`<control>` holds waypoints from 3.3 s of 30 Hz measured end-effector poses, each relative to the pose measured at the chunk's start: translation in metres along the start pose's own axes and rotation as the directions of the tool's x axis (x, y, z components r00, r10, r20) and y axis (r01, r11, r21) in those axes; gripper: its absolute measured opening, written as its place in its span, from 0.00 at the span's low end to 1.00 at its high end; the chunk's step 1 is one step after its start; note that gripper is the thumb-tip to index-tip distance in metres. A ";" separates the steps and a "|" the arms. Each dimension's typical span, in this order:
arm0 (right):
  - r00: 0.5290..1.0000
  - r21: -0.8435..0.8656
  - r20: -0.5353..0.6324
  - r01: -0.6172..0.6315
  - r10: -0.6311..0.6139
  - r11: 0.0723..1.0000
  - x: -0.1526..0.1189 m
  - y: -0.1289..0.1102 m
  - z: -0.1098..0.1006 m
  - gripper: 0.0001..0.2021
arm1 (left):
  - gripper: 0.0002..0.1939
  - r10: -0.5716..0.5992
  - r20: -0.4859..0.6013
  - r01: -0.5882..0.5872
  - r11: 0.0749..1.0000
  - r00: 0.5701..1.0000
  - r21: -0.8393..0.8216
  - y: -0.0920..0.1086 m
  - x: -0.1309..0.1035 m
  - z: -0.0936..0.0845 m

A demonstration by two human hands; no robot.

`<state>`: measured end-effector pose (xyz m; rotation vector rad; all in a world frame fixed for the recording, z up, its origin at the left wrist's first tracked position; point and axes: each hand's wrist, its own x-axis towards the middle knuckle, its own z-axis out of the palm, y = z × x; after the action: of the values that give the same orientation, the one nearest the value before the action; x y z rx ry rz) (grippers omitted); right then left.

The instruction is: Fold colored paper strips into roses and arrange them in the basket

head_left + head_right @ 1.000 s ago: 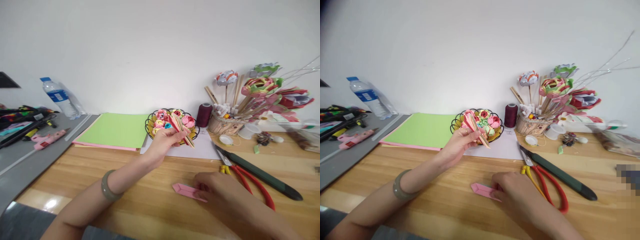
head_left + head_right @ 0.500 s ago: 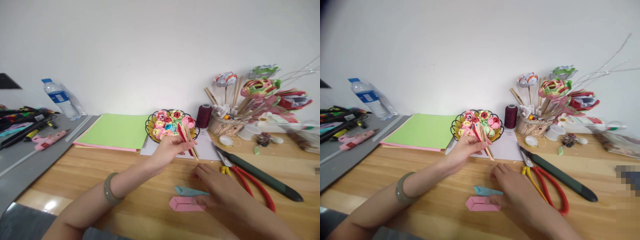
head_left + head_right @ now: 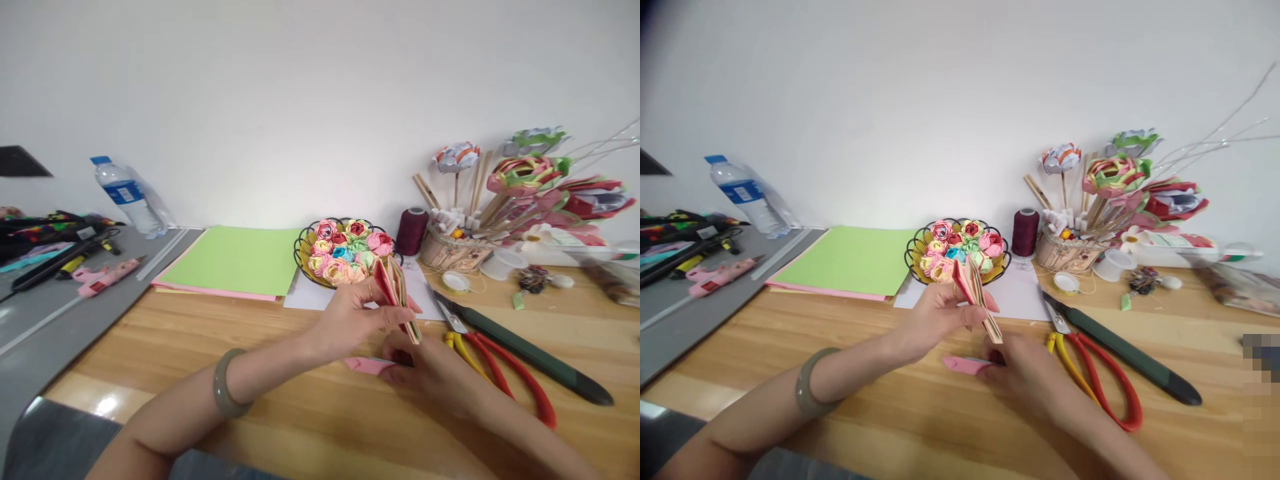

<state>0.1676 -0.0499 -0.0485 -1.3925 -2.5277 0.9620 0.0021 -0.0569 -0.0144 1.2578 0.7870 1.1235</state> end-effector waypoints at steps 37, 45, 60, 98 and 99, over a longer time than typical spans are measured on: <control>0.834 0.544 -0.491 0.068 0.252 0.836 0.017 0.026 -0.006 0.17 | 0.16 -0.230 -0.182 0.191 0.959 0.956 -0.212 -0.043 0.007 0.005; 0.875 0.343 -0.483 0.201 -0.011 0.917 0.005 0.009 -0.017 0.16 | 0.18 -0.278 -0.031 0.263 0.935 0.960 -0.238 -0.039 0.004 0.007; 0.981 0.770 -0.140 0.024 0.132 0.638 0.002 -0.005 -0.017 0.18 | 0.17 -0.261 0.071 0.228 0.925 0.963 0.302 -0.037 0.007 -0.006; 0.958 0.792 -0.265 0.151 0.110 0.591 0.000 0.003 -0.021 0.13 | 0.19 -0.171 0.083 0.140 0.946 0.982 0.292 -0.021 0.004 0.002; 0.960 0.770 -0.259 0.141 0.103 0.622 0.001 0.004 -0.021 0.13 | 0.18 -0.181 0.061 0.155 0.941 0.982 0.299 -0.023 0.004 0.001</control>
<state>0.1778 -0.0378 -0.0336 -1.0824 -1.5424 1.4851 0.0093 -0.0525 -0.0359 1.4458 1.0017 0.8271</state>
